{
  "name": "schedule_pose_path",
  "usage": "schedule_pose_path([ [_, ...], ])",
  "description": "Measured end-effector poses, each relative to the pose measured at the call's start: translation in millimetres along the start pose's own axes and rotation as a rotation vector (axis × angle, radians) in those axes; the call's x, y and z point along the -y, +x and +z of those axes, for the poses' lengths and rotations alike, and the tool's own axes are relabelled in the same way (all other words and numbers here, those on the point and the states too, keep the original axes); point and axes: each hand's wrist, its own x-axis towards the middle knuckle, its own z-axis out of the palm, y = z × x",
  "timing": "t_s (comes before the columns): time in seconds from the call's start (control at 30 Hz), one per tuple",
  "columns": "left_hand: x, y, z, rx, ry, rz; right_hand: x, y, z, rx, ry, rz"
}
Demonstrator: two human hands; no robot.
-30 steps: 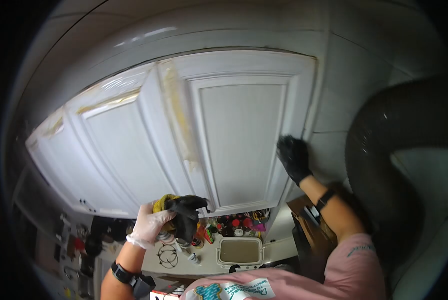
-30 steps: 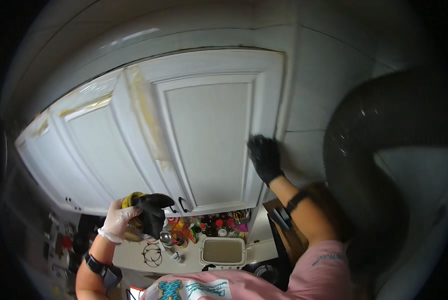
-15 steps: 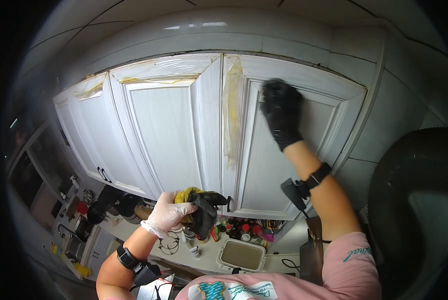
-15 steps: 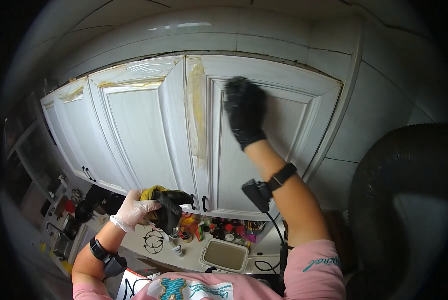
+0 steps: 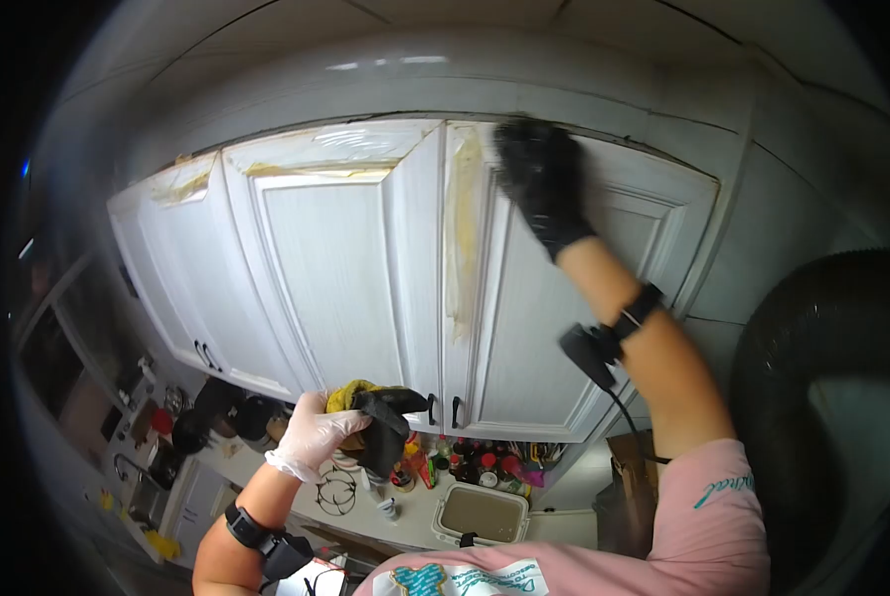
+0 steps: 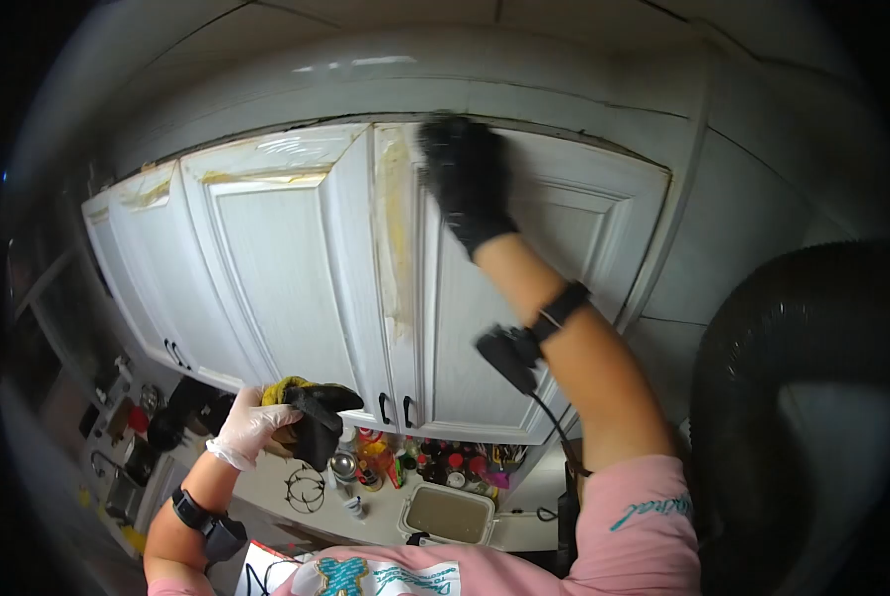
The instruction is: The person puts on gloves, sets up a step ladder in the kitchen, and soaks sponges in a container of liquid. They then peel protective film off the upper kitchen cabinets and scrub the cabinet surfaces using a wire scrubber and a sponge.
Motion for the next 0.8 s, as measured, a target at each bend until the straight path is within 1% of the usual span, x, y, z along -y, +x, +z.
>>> schedule_pose_path([
  [0.03, -7, 2, 6, 0.028, -0.037, 0.011, 3, 7, 22, 0.209, 0.279, 0.2],
  [0.07, -3, 11, 10, 0.089, -0.088, 0.059, 17, 7, 37, 0.072, 0.212, 0.215],
  [0.1, -4, 15, 17, 0.123, -0.073, 0.066, 30, 14, 31, -0.03, 0.195, 0.241],
  [0.17, -4, 20, 26, 0.179, -0.151, 0.115, 21, 6, 33, 0.12, 0.032, 0.233],
  [0.2, -3, 21, 23, 0.169, -0.087, 0.107, 12, 6, 11, 0.084, 0.14, 0.238],
  [0.23, -2, 19, 18, 0.185, -0.081, 0.107, -11, -6, 5, 0.102, 0.185, 0.227],
  [0.27, 1, 15, 13, 0.151, -0.125, 0.109, -31, -19, -16, 0.143, -0.025, 0.169],
  [0.3, 6, 12, 8, 0.113, -0.173, 0.11, -50, -23, -35, 0.027, -0.082, 0.127],
  [0.33, 13, 11, 0, 0.078, -0.181, 0.127, -75, -37, -48, 0.054, -0.12, 0.127],
  [0.37, 14, 9, -7, 0.044, -0.155, 0.105, -97, -51, -63, 0.012, -0.134, 0.082],
  [0.4, 14, 7, -13, 0.03, -0.128, 0.08, -110, -61, -80, 0.044, -0.204, 0.12],
  [0.43, 13, 6, -16, 0.016, -0.104, 0.06, -117, -68, -86, 0.122, -0.011, 0.579],
  [0.5, 11, 10, -10, 0.007, -0.129, 0.043, -125, -73, -96, 0.003, -0.314, 0.32],
  [0.57, 3, 16, 2, 0.035, -0.124, 0.026, -118, -80, -58, 0.027, -0.403, 0.208],
  [0.63, -9, 21, 26, 0.155, -0.066, 0.081, -81, -55, -44, 0.2, 0.059, 0.304],
  [0.7, -13, 24, 39, 0.226, -0.072, 0.095, -60, -51, -40, 0.162, -0.052, 0.298],
  [0.77, -11, 20, 41, 0.216, -0.071, 0.079, -88, -48, -62, 0.117, 0.004, 0.262],
  [0.8, 2, 26, 32, 0.215, -0.07, 0.135, -103, -53, -80, 0.15, -0.1, 0.285],
])
